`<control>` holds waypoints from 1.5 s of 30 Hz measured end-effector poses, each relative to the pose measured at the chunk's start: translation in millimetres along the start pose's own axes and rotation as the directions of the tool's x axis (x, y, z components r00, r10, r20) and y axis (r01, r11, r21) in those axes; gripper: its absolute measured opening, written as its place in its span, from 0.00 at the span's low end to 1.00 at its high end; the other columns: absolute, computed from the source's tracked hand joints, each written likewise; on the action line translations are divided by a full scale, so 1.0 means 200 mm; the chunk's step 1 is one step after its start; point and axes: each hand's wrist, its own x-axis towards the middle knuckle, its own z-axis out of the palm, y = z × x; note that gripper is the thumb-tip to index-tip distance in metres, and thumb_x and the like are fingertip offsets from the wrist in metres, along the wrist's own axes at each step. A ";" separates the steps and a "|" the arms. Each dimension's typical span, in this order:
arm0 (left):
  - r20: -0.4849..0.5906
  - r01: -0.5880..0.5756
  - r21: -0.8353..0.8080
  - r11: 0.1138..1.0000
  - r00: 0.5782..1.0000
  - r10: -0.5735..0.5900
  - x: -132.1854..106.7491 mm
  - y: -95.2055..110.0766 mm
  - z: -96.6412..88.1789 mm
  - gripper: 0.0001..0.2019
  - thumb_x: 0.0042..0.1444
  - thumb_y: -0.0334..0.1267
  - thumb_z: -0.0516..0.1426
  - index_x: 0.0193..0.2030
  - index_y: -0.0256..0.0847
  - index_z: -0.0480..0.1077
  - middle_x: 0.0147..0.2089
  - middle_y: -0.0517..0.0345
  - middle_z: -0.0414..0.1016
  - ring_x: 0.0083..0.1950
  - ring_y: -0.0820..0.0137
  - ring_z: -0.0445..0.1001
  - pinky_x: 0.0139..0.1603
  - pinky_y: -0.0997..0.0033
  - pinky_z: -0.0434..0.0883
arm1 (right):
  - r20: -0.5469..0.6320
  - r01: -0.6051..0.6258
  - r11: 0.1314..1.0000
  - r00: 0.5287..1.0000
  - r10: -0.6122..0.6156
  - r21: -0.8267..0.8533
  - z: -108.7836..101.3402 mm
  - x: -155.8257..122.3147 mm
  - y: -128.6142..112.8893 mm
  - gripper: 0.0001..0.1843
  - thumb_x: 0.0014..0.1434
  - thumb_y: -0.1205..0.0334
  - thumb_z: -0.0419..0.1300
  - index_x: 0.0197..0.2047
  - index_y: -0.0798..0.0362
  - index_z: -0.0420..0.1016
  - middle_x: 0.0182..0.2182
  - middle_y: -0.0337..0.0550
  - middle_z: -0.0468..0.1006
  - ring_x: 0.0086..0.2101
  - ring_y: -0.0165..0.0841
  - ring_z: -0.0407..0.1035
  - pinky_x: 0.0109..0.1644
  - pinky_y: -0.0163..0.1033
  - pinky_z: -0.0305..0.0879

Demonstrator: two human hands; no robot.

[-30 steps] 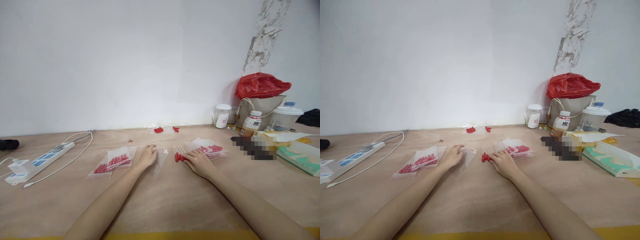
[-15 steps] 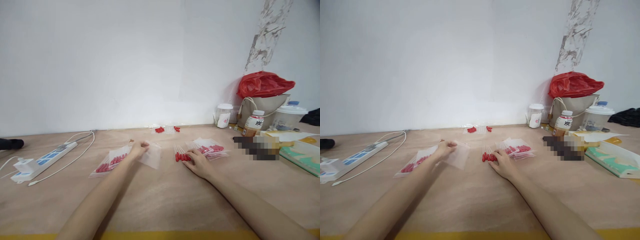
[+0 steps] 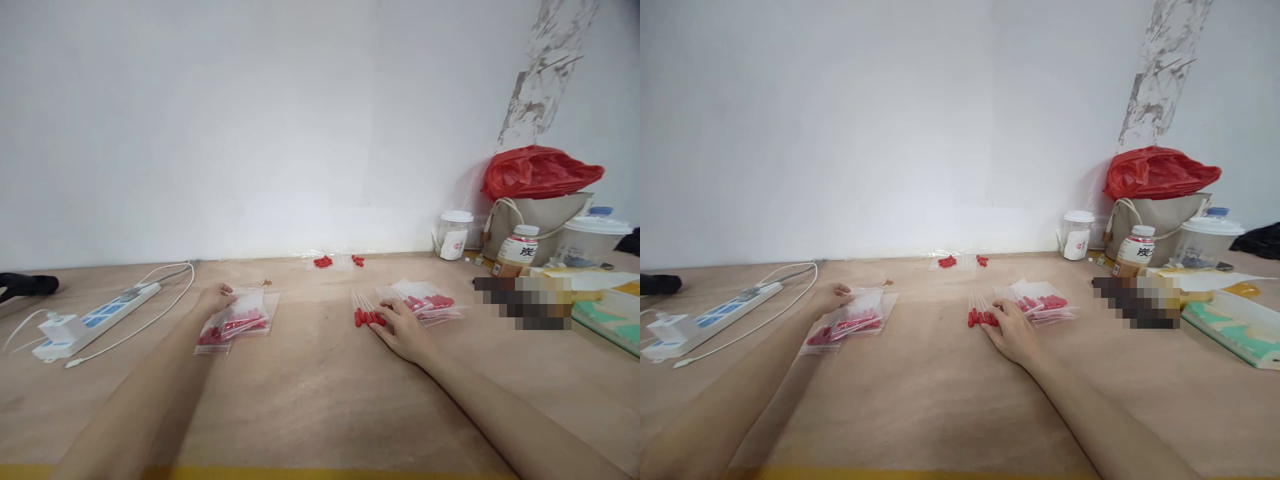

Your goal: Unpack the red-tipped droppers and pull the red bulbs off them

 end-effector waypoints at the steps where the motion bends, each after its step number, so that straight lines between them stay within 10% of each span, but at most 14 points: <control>1: -0.015 -0.005 0.019 1.000 1.000 0.006 -0.01 0.00 -0.01 0.11 0.39 0.38 0.60 0.30 0.37 0.67 0.29 0.57 0.70 0.33 0.66 0.71 0.31 0.72 0.65 | 0.002 0.001 1.000 1.000 -0.001 0.002 0.00 0.00 0.00 0.13 0.55 0.56 0.51 0.41 0.52 0.70 0.43 0.50 0.65 0.44 0.38 0.62 0.47 0.44 0.62; 5: -0.173 -0.286 0.159 0.945 0.934 0.312 -0.13 0.02 -0.07 0.09 0.46 0.43 0.56 0.31 0.40 0.68 0.38 0.54 0.68 0.42 0.63 0.68 0.43 0.67 0.63 | -0.001 0.008 1.000 1.000 -0.008 0.003 -0.01 0.00 0.00 0.13 0.55 0.57 0.52 0.41 0.52 0.70 0.43 0.50 0.66 0.44 0.39 0.62 0.46 0.45 0.62; 10: -0.015 -0.838 0.266 0.477 0.491 0.871 -0.39 0.04 -0.06 0.09 0.53 0.42 0.52 0.33 0.42 0.69 0.38 0.54 0.69 0.41 0.67 0.67 0.44 0.67 0.62 | -0.026 0.031 0.999 0.999 -0.030 0.029 0.00 0.00 0.00 0.12 0.54 0.57 0.53 0.40 0.52 0.70 0.42 0.49 0.66 0.43 0.38 0.62 0.44 0.44 0.63; 15: 0.056 -0.852 0.453 0.263 0.322 0.945 -0.45 0.00 0.02 0.08 0.55 0.37 0.50 0.31 0.43 0.70 0.39 0.53 0.70 0.41 0.65 0.67 0.41 0.63 0.61 | -0.029 0.041 0.999 0.999 -0.040 0.029 -0.01 0.00 -0.01 0.11 0.54 0.57 0.53 0.39 0.51 0.70 0.44 0.50 0.65 0.43 0.39 0.62 0.45 0.44 0.63; 24: -0.073 -0.839 0.362 0.406 0.409 0.910 -0.59 0.15 0.11 0.10 0.57 0.34 0.47 0.34 0.40 0.69 0.38 0.53 0.71 0.41 0.66 0.66 0.42 0.64 0.61 | -0.054 0.059 0.998 0.997 -0.057 0.026 0.00 0.00 0.00 0.10 0.53 0.59 0.54 0.38 0.52 0.70 0.44 0.49 0.65 0.43 0.38 0.62 0.45 0.44 0.63; 35: -0.079 -0.886 -0.052 0.462 0.464 0.882 -0.78 0.58 0.51 0.09 0.55 0.35 0.50 0.29 0.39 0.70 0.34 0.54 0.71 0.38 0.68 0.68 0.41 0.65 0.64 | -0.066 0.071 0.997 0.995 -0.069 0.034 0.00 0.00 -0.02 0.10 0.53 0.62 0.54 0.39 0.51 0.71 0.44 0.49 0.65 0.42 0.38 0.63 0.45 0.45 0.63; 45: -0.117 -0.859 -0.237 0.453 0.489 0.865 -0.76 0.50 0.47 0.10 0.56 0.36 0.49 0.33 0.40 0.72 0.34 0.54 0.71 0.38 0.69 0.68 0.41 0.67 0.66 | -0.099 0.112 0.991 0.990 -0.105 0.071 0.00 0.00 -0.03 0.09 0.53 0.63 0.54 0.38 0.50 0.72 0.43 0.48 0.66 0.43 0.37 0.62 0.45 0.44 0.62</control>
